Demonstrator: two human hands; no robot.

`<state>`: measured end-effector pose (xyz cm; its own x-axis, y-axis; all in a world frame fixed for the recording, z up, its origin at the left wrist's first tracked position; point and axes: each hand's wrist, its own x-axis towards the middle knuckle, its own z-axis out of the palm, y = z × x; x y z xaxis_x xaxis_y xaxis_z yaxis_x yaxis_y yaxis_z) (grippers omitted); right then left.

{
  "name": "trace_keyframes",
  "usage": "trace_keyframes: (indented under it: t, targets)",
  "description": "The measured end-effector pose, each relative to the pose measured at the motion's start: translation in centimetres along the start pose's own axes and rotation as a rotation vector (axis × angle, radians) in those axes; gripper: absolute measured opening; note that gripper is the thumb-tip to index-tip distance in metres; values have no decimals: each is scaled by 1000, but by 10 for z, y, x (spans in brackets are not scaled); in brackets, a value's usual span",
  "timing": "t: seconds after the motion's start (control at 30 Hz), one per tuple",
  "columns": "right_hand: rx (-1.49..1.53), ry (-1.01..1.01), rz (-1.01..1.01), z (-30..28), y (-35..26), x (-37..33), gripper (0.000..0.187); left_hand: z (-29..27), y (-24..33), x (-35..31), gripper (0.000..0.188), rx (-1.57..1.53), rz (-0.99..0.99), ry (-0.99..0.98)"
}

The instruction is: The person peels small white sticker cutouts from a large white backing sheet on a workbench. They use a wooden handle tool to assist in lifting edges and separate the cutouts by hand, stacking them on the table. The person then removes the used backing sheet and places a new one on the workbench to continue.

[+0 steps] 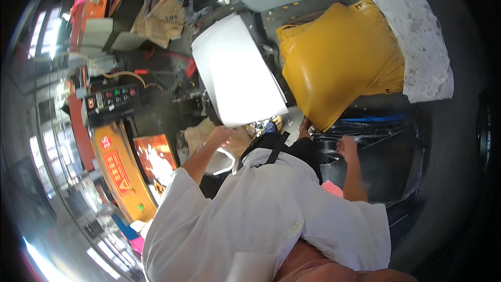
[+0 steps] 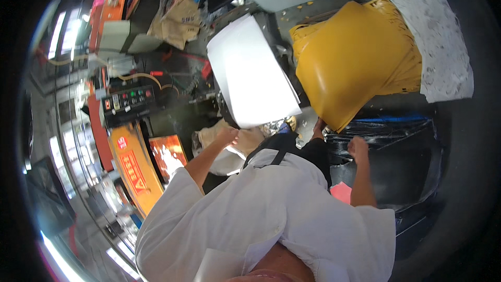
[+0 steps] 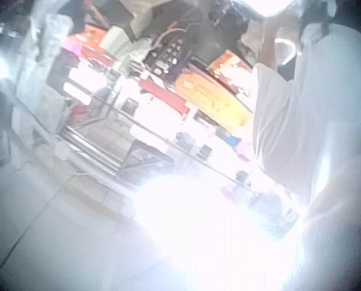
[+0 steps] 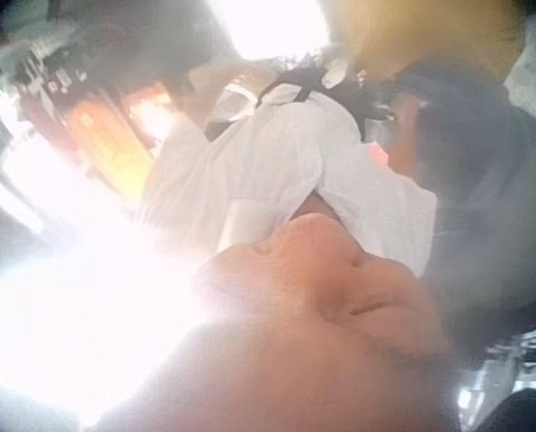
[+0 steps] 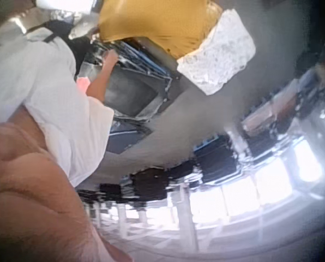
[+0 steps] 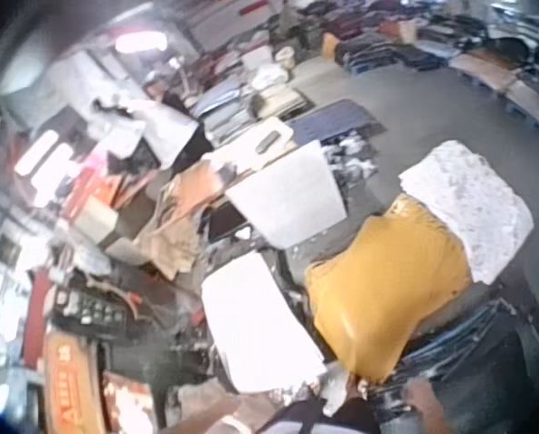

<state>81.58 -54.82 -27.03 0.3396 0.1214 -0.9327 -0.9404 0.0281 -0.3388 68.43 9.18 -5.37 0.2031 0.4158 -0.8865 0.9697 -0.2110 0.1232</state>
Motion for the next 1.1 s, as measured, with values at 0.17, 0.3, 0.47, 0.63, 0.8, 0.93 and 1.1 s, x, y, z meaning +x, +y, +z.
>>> trace_keyframes:
  t: [0.17, 0.3, 0.47, 0.63, 0.8, 0.93, 1.1]
  targets:
    - [-299, 15, -329, 91, -157, 32, 27, 86, -79, -67, 40, 155, 101, -27]
    - [-393, -68, -278, 177, -195, 52, 27, 121, -148, -78, 41, -22, 13, 145]
    - [-771, -111, -121, 279, -101, 146, 24, 136, -238, -45, 30, -626, -325, -116]
    - [-1078, -103, -198, 332, 62, 270, 36, 143, -319, -12, 31, -887, -484, -114]
    - [-1435, 168, -471, 366, 155, 367, 55, 165, -385, -16, 37, -1014, -613, -124]
    - [-1528, 140, -256, 383, 178, 383, 70, 187, -417, -13, 35, -997, -665, -170]
    - [-1433, 291, -150, 407, 158, 360, 74, 199, -429, 1, 33, -1083, -648, -146]
